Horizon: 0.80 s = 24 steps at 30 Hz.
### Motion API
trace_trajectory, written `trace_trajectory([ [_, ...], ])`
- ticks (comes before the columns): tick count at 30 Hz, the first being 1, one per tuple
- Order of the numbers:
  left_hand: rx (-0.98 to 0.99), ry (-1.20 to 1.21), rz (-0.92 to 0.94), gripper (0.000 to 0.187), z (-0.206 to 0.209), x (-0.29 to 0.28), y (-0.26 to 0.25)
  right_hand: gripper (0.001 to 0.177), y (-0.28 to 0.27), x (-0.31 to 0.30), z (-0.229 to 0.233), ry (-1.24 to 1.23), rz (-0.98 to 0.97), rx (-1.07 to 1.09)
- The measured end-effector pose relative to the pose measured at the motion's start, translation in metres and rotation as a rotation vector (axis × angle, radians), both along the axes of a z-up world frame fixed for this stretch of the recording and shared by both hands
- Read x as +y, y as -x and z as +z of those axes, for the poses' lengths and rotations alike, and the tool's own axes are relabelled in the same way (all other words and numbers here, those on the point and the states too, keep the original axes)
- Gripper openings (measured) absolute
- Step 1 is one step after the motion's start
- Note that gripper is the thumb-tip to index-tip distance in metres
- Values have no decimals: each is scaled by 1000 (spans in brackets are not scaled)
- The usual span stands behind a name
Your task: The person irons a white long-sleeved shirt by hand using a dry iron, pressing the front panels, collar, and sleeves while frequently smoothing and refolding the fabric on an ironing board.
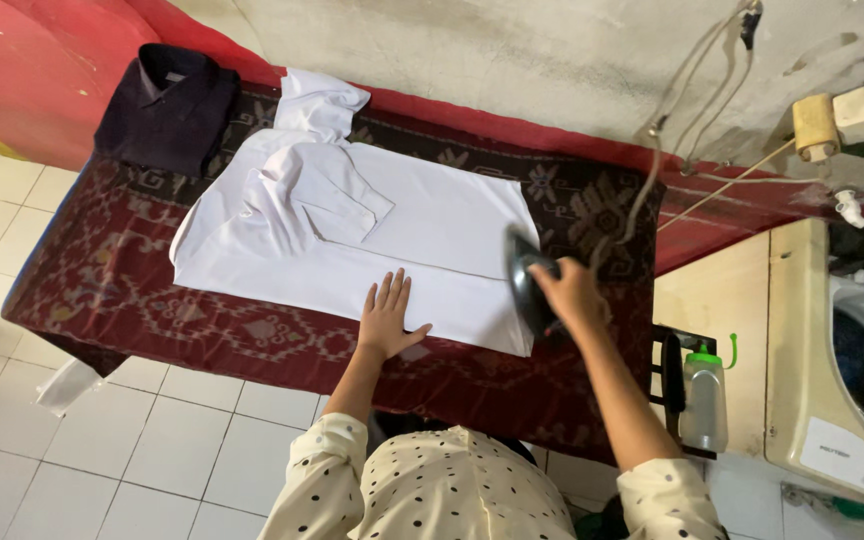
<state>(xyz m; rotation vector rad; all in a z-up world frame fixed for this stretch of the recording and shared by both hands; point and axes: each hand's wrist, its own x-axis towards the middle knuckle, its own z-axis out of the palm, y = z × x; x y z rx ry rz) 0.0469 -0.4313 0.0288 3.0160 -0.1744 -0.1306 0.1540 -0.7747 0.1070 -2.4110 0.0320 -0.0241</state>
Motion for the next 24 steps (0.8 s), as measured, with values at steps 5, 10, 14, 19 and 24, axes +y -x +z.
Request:
trace_trajectory([
  [5,-7,-9,-9,110,3,-1,1,51,32,78,-25,247,118,59],
  [10,25,-21,-1,110,7,-3,-2,51,23,111,-35,314,5,136],
  [14,2,0,-3,110,7,-2,-1,46,7,114,-34,249,-39,147],
  [19,-16,25,-4,110,4,-1,-1,45,27,96,-40,215,-90,86],
  [24,1,17,-1,110,3,-1,0,47,54,59,-36,269,-126,195],
])
